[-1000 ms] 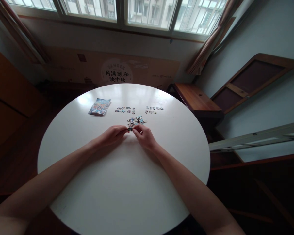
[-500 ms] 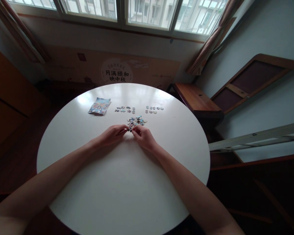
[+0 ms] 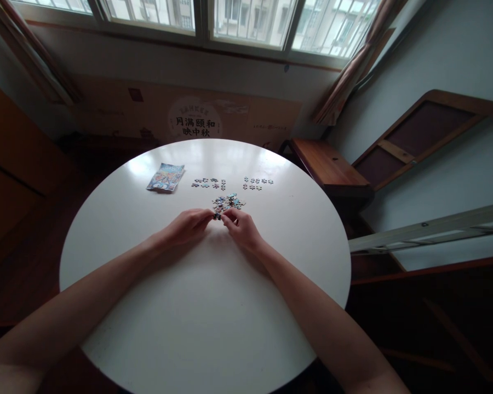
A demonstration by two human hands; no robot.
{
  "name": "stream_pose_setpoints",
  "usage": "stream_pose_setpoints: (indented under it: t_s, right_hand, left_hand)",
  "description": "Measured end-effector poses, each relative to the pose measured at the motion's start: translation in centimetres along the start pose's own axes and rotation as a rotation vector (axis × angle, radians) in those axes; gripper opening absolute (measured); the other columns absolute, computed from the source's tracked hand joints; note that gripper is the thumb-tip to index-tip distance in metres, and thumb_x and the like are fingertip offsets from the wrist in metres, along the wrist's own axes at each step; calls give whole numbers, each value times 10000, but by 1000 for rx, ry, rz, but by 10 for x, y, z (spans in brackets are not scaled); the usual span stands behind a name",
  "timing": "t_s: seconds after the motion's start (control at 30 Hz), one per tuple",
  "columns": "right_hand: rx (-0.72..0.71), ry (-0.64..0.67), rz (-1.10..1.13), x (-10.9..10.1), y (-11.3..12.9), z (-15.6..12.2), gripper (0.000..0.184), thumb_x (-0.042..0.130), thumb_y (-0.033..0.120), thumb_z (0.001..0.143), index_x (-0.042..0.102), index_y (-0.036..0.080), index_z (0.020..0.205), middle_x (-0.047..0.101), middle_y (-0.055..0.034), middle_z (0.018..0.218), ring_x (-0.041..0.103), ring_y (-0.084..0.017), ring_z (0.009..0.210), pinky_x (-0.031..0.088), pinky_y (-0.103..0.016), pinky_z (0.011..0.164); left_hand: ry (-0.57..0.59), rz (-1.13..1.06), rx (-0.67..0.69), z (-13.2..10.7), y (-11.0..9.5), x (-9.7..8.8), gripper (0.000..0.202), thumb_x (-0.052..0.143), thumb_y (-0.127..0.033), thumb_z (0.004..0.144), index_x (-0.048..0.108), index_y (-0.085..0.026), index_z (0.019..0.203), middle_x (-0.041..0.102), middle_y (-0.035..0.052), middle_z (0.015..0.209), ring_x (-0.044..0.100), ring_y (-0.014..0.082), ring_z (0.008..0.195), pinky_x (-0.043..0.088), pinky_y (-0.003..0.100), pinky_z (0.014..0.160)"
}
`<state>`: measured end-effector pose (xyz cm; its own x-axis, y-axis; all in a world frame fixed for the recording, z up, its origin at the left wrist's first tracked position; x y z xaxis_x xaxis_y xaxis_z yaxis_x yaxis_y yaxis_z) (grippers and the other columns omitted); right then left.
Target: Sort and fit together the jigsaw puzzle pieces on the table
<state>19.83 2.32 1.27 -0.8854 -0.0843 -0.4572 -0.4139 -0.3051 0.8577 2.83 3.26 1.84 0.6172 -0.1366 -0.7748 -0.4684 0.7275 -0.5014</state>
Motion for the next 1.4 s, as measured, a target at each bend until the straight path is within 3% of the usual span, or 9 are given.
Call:
stream_pose_setpoints:
  t_s: [0.17, 0.37, 0.6, 0.97, 1.2, 1.4]
  right_hand:
    - [-23, -9, 9, 1, -1, 0, 212, 565, 329, 869, 694, 164, 907, 688, -22, 770, 549, -113, 635, 429, -240, 652]
    - [-51, -4, -20, 2, -1, -2, 181, 556, 273, 871, 700, 169, 908, 699, -31, 817, 562, -119, 661, 441, -246, 672]
    - [-85, -12, -93, 2, 2, -2, 181, 561, 269, 886, 699, 157, 853, 683, -36, 795, 567, -132, 700, 435, -259, 712]
    - [-113, -23, -119, 2, 1, -1, 214, 533, 285, 920, 689, 168, 833, 683, -40, 802, 579, -143, 736, 433, -259, 729]
    - [-112, -47, -135, 2, 0, -2, 186, 551, 252, 906, 706, 173, 840, 698, -41, 810, 589, -146, 733, 447, -264, 745]
    - [-123, -52, -156, 1, 0, -2, 178, 565, 233, 899, 712, 168, 823, 703, -49, 825, 595, -149, 754, 450, -263, 764]
  left_hand:
    - [23, -19, -72, 1, 0, -1, 234, 397, -229, 958, 608, -144, 902, 670, 41, 795, 582, 122, 656, 427, 208, 640]
    - [39, -48, -137, 0, 7, 2, 283, 395, -289, 974, 638, -150, 927, 713, 58, 890, 646, 155, 758, 480, 239, 727]
    - [62, -45, -112, 1, 6, 3, 324, 405, -353, 997, 653, -159, 921, 726, 56, 916, 675, 172, 834, 488, 252, 781]
    - [54, -51, -105, 3, 3, 3, 348, 427, -384, 999, 657, -142, 901, 709, 60, 867, 640, 161, 772, 461, 250, 730]
    - [33, -29, -84, 4, 1, 2, 322, 450, -345, 988, 626, -144, 808, 642, 25, 740, 550, 118, 646, 404, 224, 639]
    - [33, -42, -86, 4, 0, 2, 311, 447, -333, 982, 632, -140, 824, 644, 28, 741, 571, 125, 670, 418, 223, 663]
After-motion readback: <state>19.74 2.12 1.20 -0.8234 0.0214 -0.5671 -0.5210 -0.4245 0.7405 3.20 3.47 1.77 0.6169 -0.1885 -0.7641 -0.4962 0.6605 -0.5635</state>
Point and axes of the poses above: each hand's wrist, its own z-axis towards the middle knuckle, its own x-axis out of the palm, y = z × x, the point moved 5 cm from there along z, towards the middle knuckle
